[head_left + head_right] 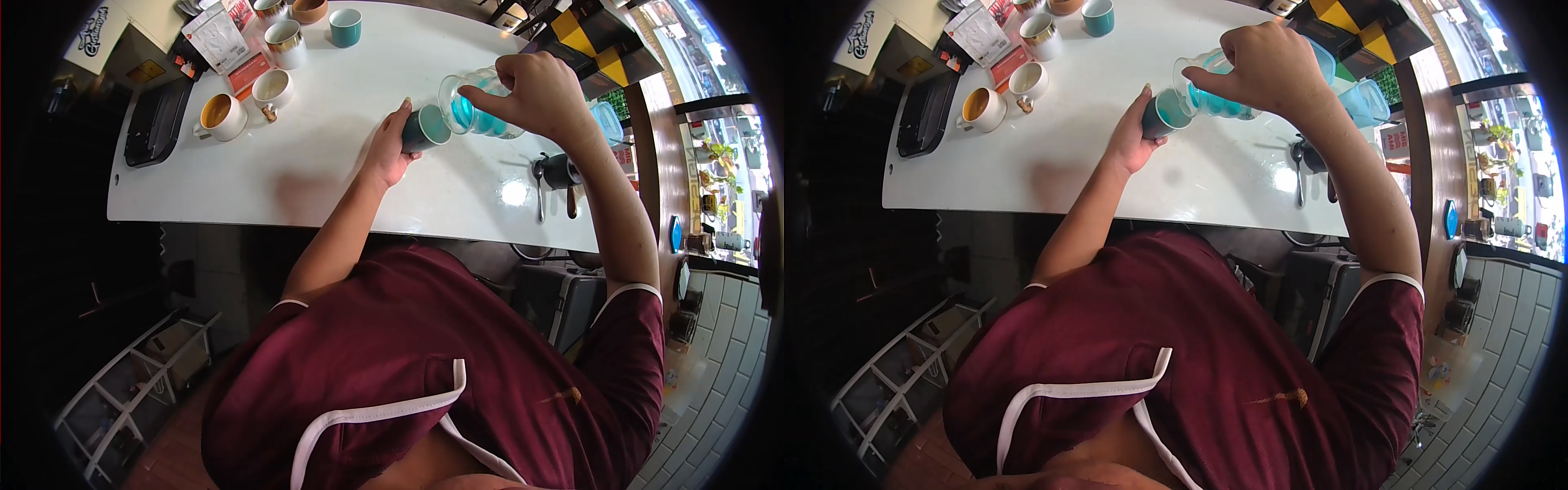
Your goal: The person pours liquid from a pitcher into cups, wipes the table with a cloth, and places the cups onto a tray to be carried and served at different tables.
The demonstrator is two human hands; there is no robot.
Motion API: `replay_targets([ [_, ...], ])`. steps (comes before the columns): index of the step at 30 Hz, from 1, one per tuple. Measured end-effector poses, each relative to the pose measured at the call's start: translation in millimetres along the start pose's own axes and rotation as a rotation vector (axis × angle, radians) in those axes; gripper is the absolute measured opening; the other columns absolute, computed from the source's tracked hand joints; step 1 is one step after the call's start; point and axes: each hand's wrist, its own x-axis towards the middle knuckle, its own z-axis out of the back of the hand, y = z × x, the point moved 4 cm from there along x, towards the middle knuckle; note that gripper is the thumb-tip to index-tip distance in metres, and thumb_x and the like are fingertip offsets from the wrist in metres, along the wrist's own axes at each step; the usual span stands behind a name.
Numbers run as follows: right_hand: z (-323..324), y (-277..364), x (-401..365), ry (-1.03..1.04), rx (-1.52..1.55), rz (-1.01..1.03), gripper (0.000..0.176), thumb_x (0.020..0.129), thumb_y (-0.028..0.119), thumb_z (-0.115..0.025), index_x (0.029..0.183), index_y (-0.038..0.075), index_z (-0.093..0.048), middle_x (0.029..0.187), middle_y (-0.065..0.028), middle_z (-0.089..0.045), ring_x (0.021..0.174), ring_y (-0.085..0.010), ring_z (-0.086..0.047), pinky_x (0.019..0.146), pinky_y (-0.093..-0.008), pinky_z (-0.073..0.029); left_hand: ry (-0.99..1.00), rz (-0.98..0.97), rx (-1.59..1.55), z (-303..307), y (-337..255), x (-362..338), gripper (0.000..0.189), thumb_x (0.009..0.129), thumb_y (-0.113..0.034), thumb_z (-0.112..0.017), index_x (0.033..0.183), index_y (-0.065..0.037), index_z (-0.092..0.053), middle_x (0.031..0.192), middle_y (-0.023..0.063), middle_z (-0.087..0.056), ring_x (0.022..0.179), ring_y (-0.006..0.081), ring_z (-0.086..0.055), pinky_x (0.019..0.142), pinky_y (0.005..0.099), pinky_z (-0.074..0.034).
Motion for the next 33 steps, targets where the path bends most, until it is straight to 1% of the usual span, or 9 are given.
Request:
replay_targets([
  [10, 1.6, 1.8, 1.5, -0.003, -0.021, 0.023, 0.057, 0.07, 0.06, -0.065, 0.059, 0.004, -0.065, 0.047, -0.0066, -0.055, 0.047, -0.0219, -0.06, 0.057, -0.0328, -0.052, 0.004, 0.004, -0.004, -1.6, -0.9, -0.3, 0.028, 0.092, -0.045, -0.052, 0.095, -0.017, -0.051, 0.084, -0.0031, -0.052, 0.072, 0.0099, -0.044, 0.056, 0.0262, -0.032],
  [20, 1.9, 4.0, 2.9, 0.032, -0.037, 0.006, 0.057, 0.07, 0.061, -0.064, 0.061, 0.004, -0.066, 0.049, -0.0073, -0.057, 0.049, -0.0235, -0.061, 0.058, -0.0332, -0.052, 0.004, 0.016, -0.007, -1.6, -0.2, 1.7, 0.03, 0.092, -0.047, -0.051, 0.094, -0.017, -0.051, 0.084, -0.0034, -0.052, 0.072, 0.0096, -0.043, 0.057, 0.0259, -0.032],
  [25, 2.7, 4.9, 4.2, 0.042, -0.056, 0.004, 0.057, 0.069, 0.06, -0.064, 0.063, 0.004, -0.067, 0.051, -0.0079, -0.058, 0.052, -0.024, -0.062, 0.059, -0.0336, -0.052, 0.018, 0.029, -0.025, -2.0, 0.9, 3.4, 0.03, 0.091, -0.048, -0.053, 0.093, -0.017, -0.051, 0.081, -0.0029, -0.052, 0.071, 0.0099, -0.043, 0.057, 0.026, -0.032],
  [29, 1.5, 5.1, 4.9, 0.045, -0.06, 0.003, 0.057, 0.07, 0.06, -0.063, 0.062, 0.004, -0.067, 0.05, -0.0078, -0.057, 0.051, -0.0243, -0.062, 0.059, -0.0339, -0.053, 0.025, 0.03, -0.037, -1.7, 1.6, 5.3, 0.031, 0.091, -0.048, -0.053, 0.092, -0.018, -0.051, 0.081, -0.0028, -0.052, 0.07, 0.01, -0.043, 0.057, 0.0261, -0.032],
  [32, -3.2, 3.1, 6.3, 0.046, -0.065, 0.001, 0.057, 0.07, 0.06, -0.064, 0.062, 0.004, -0.067, 0.049, -0.0076, -0.057, 0.051, -0.0245, -0.062, 0.059, -0.034, -0.053, 0.013, 0.036, -0.042, -1.5, 1.3, 6.6, 0.031, 0.09, -0.048, -0.054, 0.092, -0.018, -0.051, 0.082, -0.0027, -0.052, 0.07, 0.0101, -0.043, 0.056, 0.0261, -0.032],
  [33, -6.1, 1.6, 5.8, -0.023, -0.046, 0.037, 0.059, 0.069, 0.061, -0.065, 0.056, 0.004, -0.059, 0.046, -0.0068, -0.051, 0.045, -0.0231, -0.056, 0.053, -0.0326, -0.047, 0.01, 0.039, -0.044, -1.8, 1.1, 6.3, 0.03, 0.091, -0.048, -0.054, 0.092, -0.018, -0.051, 0.082, -0.0028, -0.052, 0.07, 0.0101, -0.043, 0.056, 0.0262, -0.032],
])
